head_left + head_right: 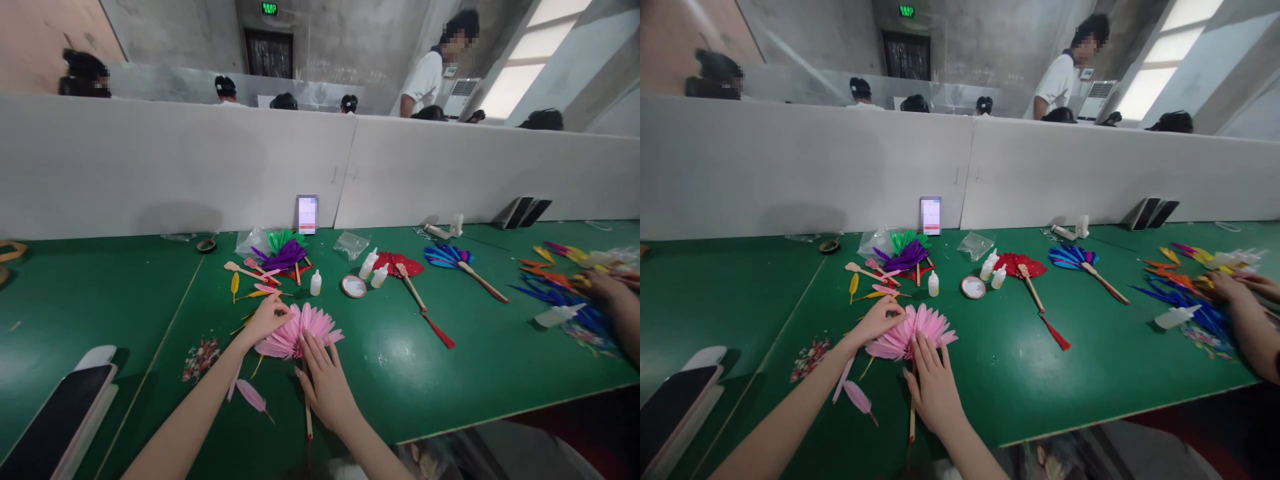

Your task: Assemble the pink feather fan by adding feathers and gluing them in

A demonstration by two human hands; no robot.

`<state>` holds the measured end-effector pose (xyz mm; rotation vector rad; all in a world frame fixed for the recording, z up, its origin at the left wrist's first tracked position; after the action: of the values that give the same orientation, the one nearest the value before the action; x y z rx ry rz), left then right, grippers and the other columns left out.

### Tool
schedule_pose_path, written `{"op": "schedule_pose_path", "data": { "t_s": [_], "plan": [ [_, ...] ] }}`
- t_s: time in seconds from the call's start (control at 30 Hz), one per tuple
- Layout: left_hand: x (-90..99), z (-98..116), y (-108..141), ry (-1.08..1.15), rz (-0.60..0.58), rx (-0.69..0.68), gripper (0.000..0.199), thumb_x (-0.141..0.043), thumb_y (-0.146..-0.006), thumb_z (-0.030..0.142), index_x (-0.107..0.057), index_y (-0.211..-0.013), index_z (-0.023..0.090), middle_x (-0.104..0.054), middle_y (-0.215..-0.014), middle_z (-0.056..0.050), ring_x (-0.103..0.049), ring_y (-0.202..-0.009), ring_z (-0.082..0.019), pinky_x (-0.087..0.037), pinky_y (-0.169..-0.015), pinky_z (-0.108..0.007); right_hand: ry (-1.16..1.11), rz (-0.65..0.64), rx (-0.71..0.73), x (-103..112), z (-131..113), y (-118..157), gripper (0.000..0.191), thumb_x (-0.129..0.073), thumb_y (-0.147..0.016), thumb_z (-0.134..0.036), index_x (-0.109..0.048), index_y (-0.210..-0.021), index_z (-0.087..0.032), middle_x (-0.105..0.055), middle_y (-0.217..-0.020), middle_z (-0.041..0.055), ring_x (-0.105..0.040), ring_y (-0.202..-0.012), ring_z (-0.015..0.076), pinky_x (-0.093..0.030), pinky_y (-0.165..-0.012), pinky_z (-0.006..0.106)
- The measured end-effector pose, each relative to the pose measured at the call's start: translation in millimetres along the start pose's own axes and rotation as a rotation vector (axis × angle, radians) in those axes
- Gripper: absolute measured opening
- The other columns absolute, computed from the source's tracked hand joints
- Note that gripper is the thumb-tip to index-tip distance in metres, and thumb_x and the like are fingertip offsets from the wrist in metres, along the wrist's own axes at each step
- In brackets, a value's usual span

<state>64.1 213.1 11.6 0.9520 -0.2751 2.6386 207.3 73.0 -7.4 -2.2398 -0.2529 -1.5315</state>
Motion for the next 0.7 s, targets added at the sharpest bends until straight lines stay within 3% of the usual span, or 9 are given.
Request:
{"op": "schedule_pose_path", "data": {
  "t_s": [0.4, 0.7],
  "plan": [
    [-6.1, -5.0, -1.3, -0.029, 0.113, 0.055, 0.017, -0.064, -0.068, 0.034, -0.064, -0.061, 0.018, -0.051, -0.071, -0.002, -0.053, -0.077, -0.020, -0.042, -0.079, -0.034, 0.001, -0.030, -0.006, 0.1, -0.2, -0.2, 0.054, -0.031, -0.095, -0.027, -0.016, -0.146, -0.014, -0.020, -0.151, 0.0047, -0.021, -0.139, 0.0225, -0.026, -0.109, 0.052],
    [5.4, -14.9, 6.0, -0.024, 0.153, 0.111, 0.016, -0.060, -0.065, 0.033, -0.061, -0.061, 0.018, -0.053, -0.066, -0.001, -0.051, -0.067, -0.017, -0.043, -0.066, -0.030, -0.017, 0.010, 0.001, 1.7, -0.5, 0.6, 0.056, -0.033, -0.095, -0.027, -0.015, -0.146, -0.016, -0.023, -0.150, 0.0062, -0.023, -0.138, 0.0229, -0.027, -0.108, 0.052]
  ]
}}
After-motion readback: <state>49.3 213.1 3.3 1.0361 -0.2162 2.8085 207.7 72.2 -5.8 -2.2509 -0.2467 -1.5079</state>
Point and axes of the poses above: each hand's wrist, its own y-axis away from the middle knuckle, its own x-axis out of the back of the hand, z = x × y, the point moved 4 cm from there along -y, towards the middle knuckle
